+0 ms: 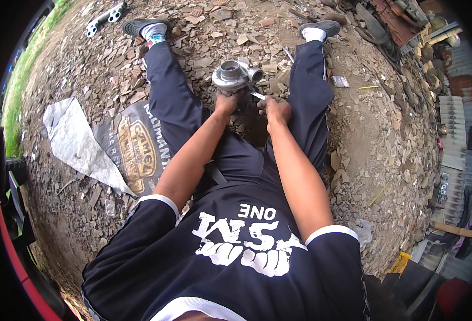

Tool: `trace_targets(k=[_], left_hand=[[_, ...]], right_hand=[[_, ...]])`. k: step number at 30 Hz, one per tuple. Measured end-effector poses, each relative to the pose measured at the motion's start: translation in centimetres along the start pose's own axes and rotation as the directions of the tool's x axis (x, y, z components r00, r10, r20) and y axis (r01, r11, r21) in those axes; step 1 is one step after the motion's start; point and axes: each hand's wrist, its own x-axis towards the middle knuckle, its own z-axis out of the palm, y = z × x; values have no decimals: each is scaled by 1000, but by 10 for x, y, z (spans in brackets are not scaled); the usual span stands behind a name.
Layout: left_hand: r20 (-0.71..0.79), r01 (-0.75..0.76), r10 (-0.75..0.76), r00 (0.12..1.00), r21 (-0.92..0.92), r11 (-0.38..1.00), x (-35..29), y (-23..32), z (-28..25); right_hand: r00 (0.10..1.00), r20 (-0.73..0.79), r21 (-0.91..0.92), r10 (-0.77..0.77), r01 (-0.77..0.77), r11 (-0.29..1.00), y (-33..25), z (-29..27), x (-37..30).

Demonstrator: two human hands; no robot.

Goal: The person sits on the ground and uses a small metal tool to scrape and clean the surface of a silver-colored metal part. They repeatedly rotate the part to access different areas while continuing to scrape away residue.

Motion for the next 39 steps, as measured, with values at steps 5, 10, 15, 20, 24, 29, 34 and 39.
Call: trace_targets(k=[5, 10, 15, 20, 24, 29, 34, 39], left_hand=[[34, 99, -99, 995, 6, 995, -27, 37, -5], [15, 68, -69, 998, 8, 998, -10, 20, -5], [51, 85, -82, 995, -63, 994, -2, 13, -3], [41, 81, -79, 996, -60, 995, -4, 13, -2], [45, 47, -47, 998, -13, 999, -11, 20, -4], [-13, 55, -54, 998, 89, 994, -23, 33, 4], [-92, 116, -105, 990, 126, 985, -21, 32, 12], [-110, 154, -139, 984, 141, 978, -24, 39, 5]], right_hand=[[903, 419, -264, 97, 19, 964, 10, -11, 3], [853, 415, -724, -317, 521, 453, 18, 4, -6], [893, 291, -761, -342, 433, 484, 25, 5, -6], [899, 256, -773, -356, 411, 484, 28, 2, 2], [898, 275, -758, -344, 423, 497, 31, 1, 9], [959, 273, -516, -77, 214, 829, 55, -6, 42], [934, 343, -240, 99, -15, 971, 40, 8, 10], [955, 214, -780, -204, 293, 552, 16, 24, -19]])
